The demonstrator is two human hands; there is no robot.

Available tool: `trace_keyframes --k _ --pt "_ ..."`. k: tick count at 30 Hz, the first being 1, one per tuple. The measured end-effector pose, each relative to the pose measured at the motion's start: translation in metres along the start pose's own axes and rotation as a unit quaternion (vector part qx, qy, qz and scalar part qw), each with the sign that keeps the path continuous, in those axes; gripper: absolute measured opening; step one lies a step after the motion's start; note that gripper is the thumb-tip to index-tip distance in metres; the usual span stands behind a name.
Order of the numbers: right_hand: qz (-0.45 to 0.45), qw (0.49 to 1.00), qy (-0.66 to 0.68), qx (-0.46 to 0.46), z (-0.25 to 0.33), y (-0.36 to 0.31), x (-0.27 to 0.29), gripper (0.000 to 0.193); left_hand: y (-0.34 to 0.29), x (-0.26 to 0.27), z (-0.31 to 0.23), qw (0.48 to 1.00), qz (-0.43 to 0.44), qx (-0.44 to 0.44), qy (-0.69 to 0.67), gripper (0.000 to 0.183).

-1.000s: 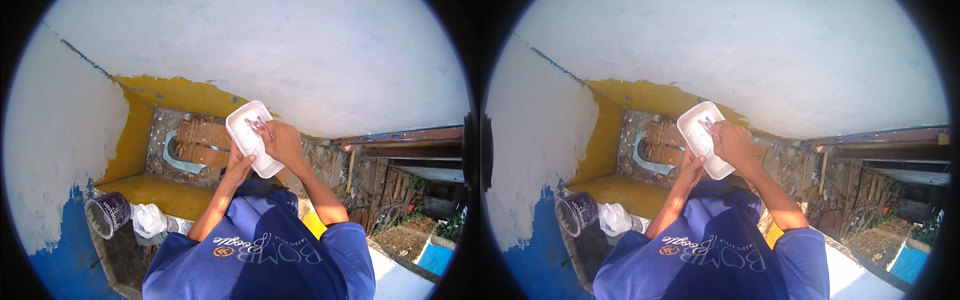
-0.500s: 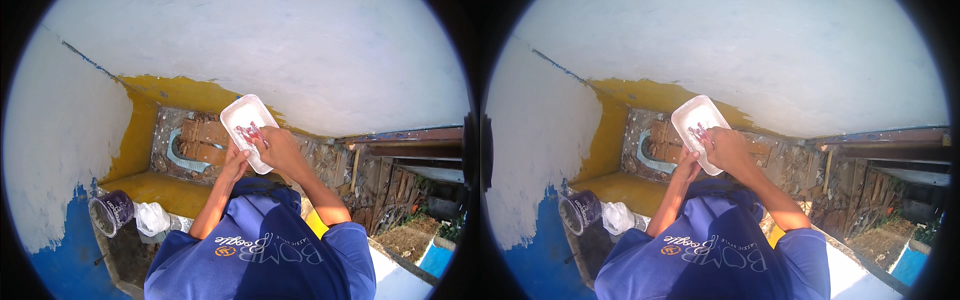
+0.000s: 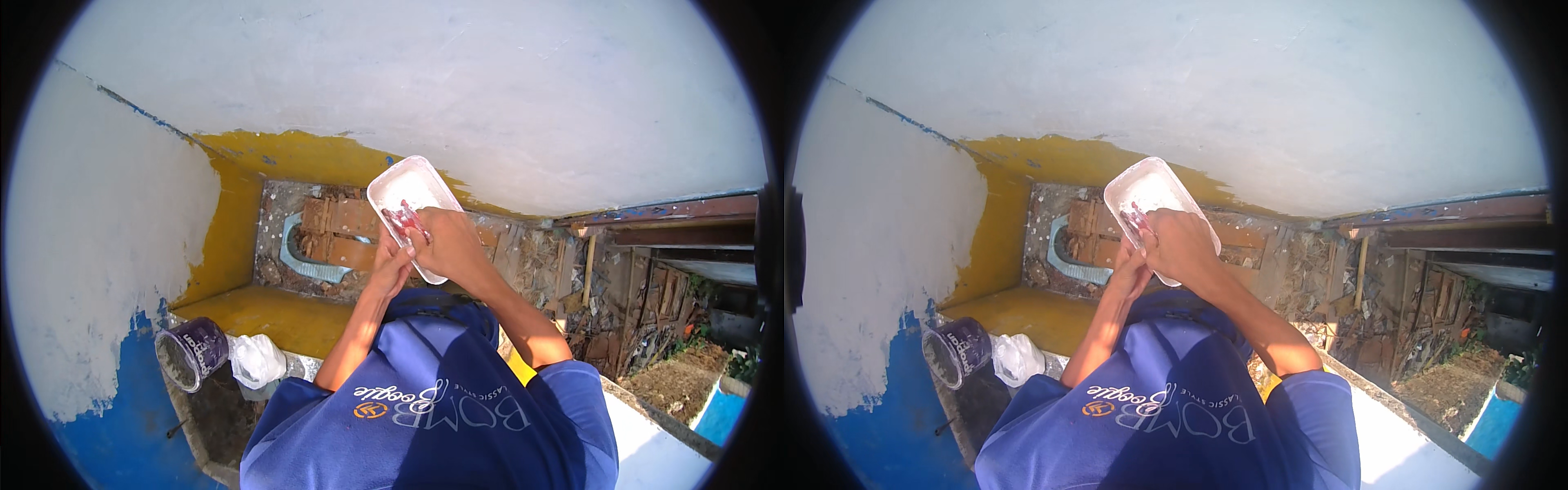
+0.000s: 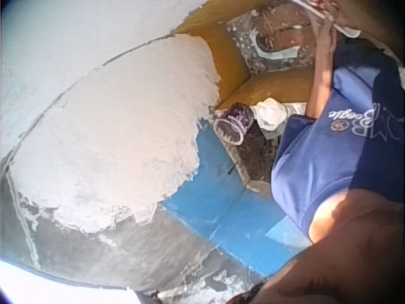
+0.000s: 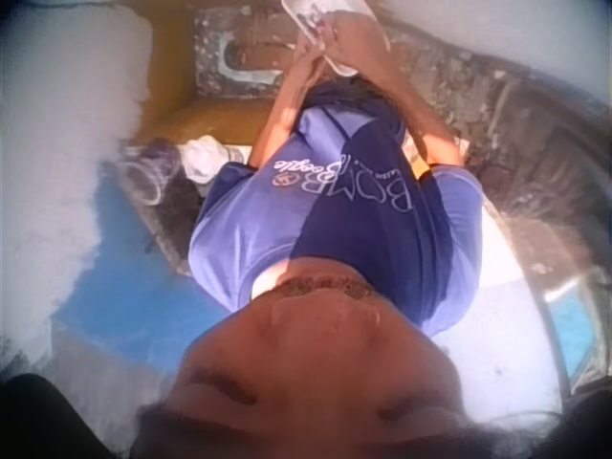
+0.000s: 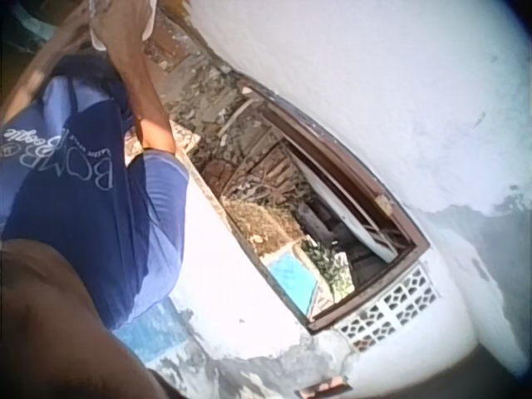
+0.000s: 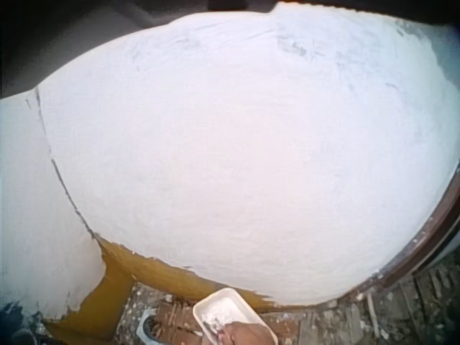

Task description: The person mixes a red liquid into white paint in a plastic container.

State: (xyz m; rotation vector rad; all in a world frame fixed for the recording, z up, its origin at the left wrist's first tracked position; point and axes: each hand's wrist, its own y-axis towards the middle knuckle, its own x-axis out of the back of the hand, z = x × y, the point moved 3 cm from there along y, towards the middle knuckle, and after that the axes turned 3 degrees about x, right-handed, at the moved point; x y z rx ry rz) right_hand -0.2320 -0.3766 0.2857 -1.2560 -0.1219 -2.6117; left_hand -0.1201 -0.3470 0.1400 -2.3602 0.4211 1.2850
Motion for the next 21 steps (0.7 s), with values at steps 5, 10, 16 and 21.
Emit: trace_keyframes --k 5,10,16,21 --pt "-0.006 1.0 -0.027 -0.007 -0.018 -0.003 0.003 0.019 -0.002 -0.01 -0.004 1.0 0.005 -0.014 0.005 0.096" --pt "-0.065 0.996 -0.054 0.009 -0.026 0.019 0.021 0.019 -0.004 -0.011 0.0 1.0 0.003 -0.02 -0.001 0.1" --pt "-0.006 0.989 -0.141 0.048 -0.027 0.008 0.008 0.017 -0.002 -0.016 -0.005 0.999 -0.019 -0.034 0.005 0.099" --pt "-0.003 0.999 -0.047 0.016 -0.019 -0.008 -0.006 0.022 -0.006 -0.016 -0.001 0.999 -0.028 -0.029 -0.014 0.1"
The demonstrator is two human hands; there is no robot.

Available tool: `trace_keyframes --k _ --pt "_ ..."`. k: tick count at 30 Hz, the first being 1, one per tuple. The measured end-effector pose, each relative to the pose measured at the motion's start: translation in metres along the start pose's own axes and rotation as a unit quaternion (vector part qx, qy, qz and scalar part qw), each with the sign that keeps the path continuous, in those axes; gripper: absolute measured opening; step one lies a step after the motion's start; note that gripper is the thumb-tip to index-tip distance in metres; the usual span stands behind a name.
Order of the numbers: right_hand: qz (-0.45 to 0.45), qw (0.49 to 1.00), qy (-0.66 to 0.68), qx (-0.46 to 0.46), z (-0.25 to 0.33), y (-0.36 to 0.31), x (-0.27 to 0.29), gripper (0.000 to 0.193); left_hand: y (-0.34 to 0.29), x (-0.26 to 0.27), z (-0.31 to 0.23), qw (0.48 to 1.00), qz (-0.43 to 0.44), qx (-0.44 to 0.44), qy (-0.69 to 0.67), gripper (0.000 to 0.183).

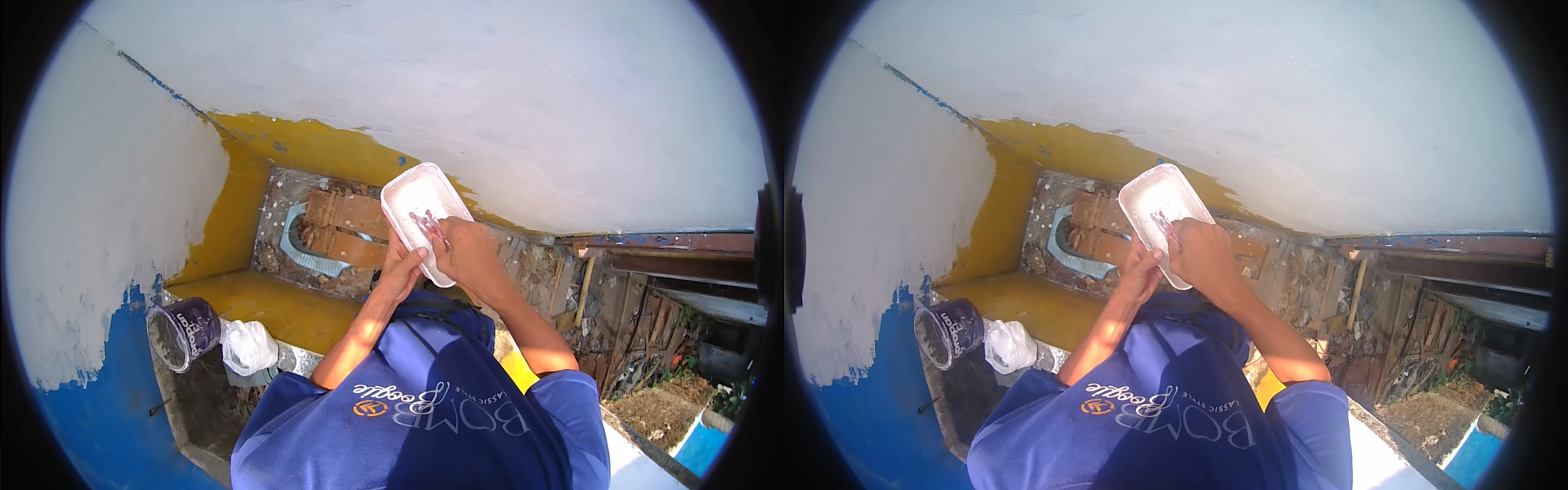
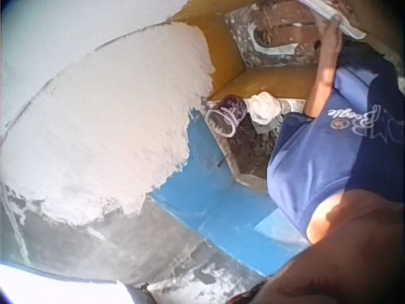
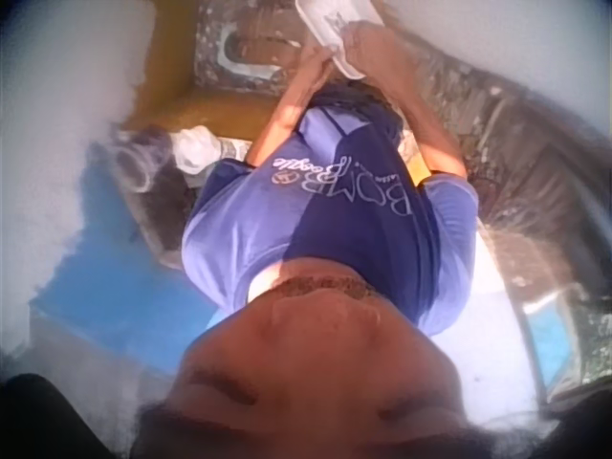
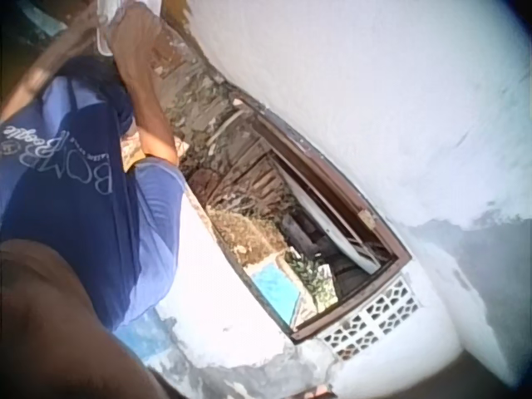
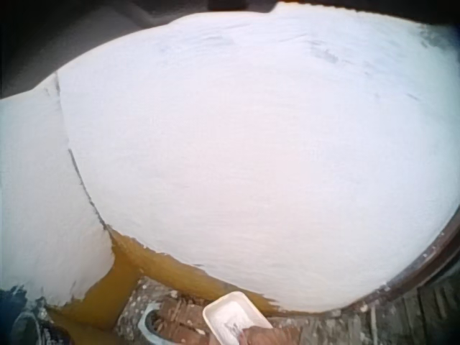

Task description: The person mixes a red liquid into white paint in a plastic container.

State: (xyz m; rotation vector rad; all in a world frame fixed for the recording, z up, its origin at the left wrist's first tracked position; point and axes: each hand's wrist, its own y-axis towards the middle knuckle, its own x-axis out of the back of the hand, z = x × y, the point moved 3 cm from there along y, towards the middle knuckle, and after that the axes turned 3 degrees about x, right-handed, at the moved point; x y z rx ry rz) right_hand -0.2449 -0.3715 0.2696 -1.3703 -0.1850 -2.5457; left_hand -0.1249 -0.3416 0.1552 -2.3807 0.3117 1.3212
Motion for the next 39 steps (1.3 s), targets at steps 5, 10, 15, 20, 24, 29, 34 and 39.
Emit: trace_keyframes --k 5,10,15,20,24,29,34,39 --pt "0.051 0.998 0.032 -0.027 0.014 0.014 0.002 0.023 -0.004 0.009 0.0 1.0 0.006 0.016 -0.006 0.093" --pt "0.029 0.999 0.034 -0.031 -0.002 0.032 0.0 0.022 -0.004 0.002 0.001 1.0 0.006 -0.008 0.017 0.092" --pt "-0.041 0.998 0.03 -0.042 -0.016 0.032 0.021 0.017 -0.004 0.002 -0.007 1.0 0.003 -0.005 0.01 0.099" --pt "-0.064 0.997 -0.038 0.022 -0.002 0.034 0.017 0.015 -0.003 -0.005 -0.007 0.998 0.019 -0.031 0.041 0.102" --pt "-0.006 0.999 -0.019 0.043 0.001 0.022 0.008 0.02 0.0 0.0 -0.007 1.0 0.003 -0.021 0.021 0.1" --pt "0.019 0.998 0.04 0.045 0.007 0.011 -0.002 0.023 0.004 0.012 -0.004 1.0 0.004 -0.003 0.015 0.099" --pt "0.028 0.996 0.08 -0.004 0.004 0.028 0.002 0.023 -0.001 0.004 0.001 0.999 0.023 -0.004 0.029 0.1" --pt "-0.009 0.999 0.026 -0.041 -0.006 0.029 0.01 0.02 -0.005 0.002 0.012 1.0 0.016 -0.004 0.014 0.099"
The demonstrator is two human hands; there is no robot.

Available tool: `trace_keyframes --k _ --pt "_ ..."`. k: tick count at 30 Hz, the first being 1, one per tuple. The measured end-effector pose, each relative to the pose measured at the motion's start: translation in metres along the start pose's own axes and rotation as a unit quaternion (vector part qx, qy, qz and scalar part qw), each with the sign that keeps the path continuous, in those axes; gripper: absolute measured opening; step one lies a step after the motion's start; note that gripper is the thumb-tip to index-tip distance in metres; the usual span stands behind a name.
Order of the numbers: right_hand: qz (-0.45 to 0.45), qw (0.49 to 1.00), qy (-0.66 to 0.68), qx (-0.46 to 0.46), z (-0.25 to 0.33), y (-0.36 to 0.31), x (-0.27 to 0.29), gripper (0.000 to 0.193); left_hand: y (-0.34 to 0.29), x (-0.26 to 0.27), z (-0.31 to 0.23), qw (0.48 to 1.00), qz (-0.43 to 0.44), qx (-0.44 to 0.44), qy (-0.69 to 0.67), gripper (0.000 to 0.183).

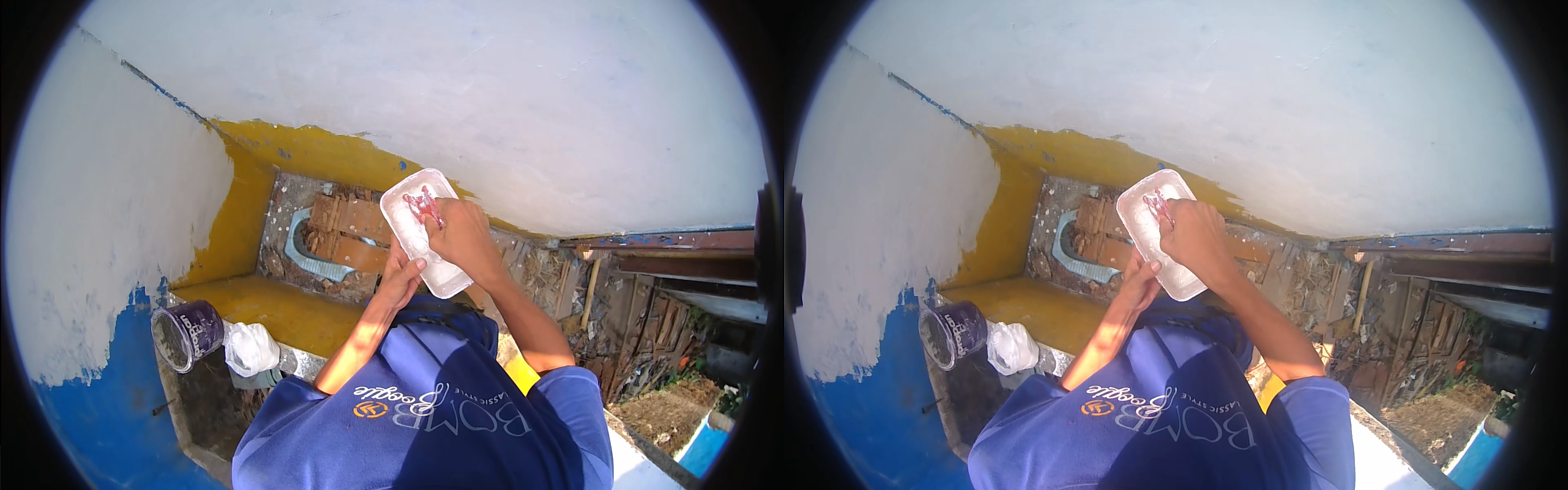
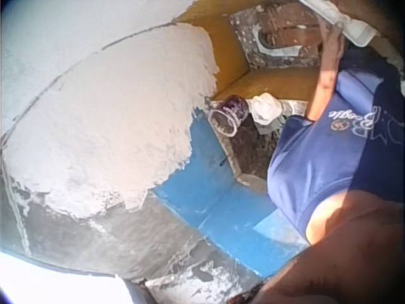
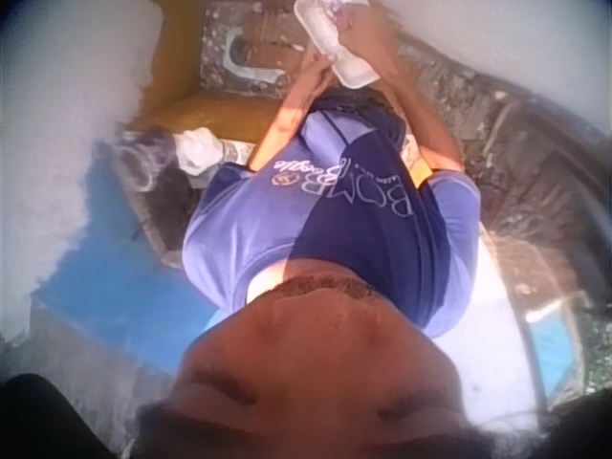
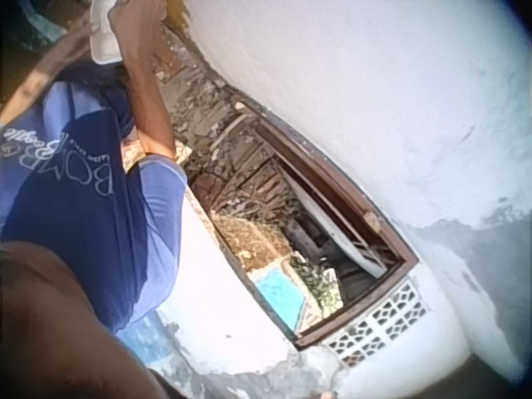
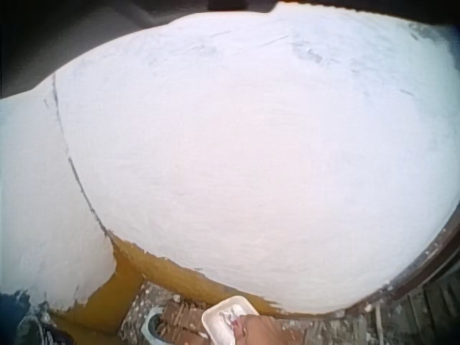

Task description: The person mixes a red liquid into white paint in a plastic container.

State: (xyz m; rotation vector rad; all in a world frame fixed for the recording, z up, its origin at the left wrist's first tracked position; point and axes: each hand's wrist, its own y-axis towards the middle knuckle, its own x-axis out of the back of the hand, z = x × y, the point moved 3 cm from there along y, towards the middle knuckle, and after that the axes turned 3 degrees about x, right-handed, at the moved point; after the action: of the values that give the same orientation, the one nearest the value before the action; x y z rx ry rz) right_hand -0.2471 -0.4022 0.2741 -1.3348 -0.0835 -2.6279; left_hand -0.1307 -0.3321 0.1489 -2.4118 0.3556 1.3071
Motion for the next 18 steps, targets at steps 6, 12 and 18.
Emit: trace_keyframes --k 6,12,18 --pt "-0.034 0.998 -0.033 0.031 -0.001 -0.004 0.025 0.017 -0.006 -0.008 -0.011 1.0 -0.007 -0.005 0.013 0.094" --pt "-0.031 0.992 -0.11 0.058 0.006 -0.02 0.014 0.015 -0.006 -0.017 -0.016 0.998 -0.032 -0.027 0.055 0.096" --pt "0.009 0.999 0.005 0.048 0.011 -0.031 0.0 0.018 -0.006 -0.002 -0.01 1.0 -0.024 0.008 -0.004 0.095"
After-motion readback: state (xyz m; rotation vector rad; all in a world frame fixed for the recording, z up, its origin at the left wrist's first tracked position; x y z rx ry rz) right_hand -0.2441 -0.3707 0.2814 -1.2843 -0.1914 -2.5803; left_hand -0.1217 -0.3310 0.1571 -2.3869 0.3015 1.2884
